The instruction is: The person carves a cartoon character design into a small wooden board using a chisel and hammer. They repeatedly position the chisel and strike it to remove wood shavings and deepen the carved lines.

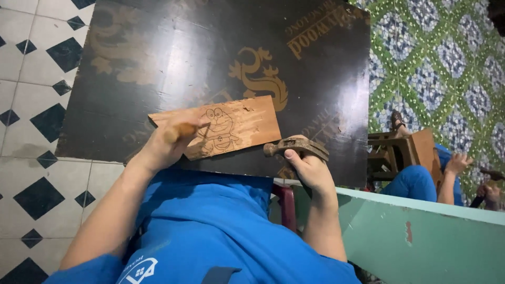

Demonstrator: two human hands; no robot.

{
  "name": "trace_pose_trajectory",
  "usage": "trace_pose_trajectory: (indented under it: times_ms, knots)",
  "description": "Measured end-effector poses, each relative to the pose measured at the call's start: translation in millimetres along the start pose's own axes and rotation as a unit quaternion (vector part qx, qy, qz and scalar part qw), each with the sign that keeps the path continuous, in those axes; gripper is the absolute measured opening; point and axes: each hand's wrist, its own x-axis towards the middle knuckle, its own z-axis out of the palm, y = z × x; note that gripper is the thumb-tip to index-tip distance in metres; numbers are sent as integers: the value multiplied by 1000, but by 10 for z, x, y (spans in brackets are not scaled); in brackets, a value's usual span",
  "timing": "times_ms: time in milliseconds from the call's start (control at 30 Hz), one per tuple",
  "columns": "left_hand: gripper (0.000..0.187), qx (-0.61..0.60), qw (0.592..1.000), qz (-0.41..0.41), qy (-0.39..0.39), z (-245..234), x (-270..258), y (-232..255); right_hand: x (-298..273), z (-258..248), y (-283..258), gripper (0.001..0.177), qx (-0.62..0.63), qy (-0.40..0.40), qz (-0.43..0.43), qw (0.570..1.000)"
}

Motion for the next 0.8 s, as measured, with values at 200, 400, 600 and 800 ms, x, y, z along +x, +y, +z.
trace_pose_trajectory:
  times_ms: [200,400,600,800]
  knots:
    - [27,-9,1000,-17,25,-57,-183,-129,-23,36,-140,36,-16,0,-40,999]
    - [25,-26,997,67,32,85,-169,-328,68,10,-484,35,-28,5,-82,996]
    - [36,-52,994,98,9,194,-173,-538,200,-11,-763,36,-81,13,-159,984]
    - [34,20,989,148,2,257,-159,-446,179,-26,-1050,40,-82,-16,-155,984]
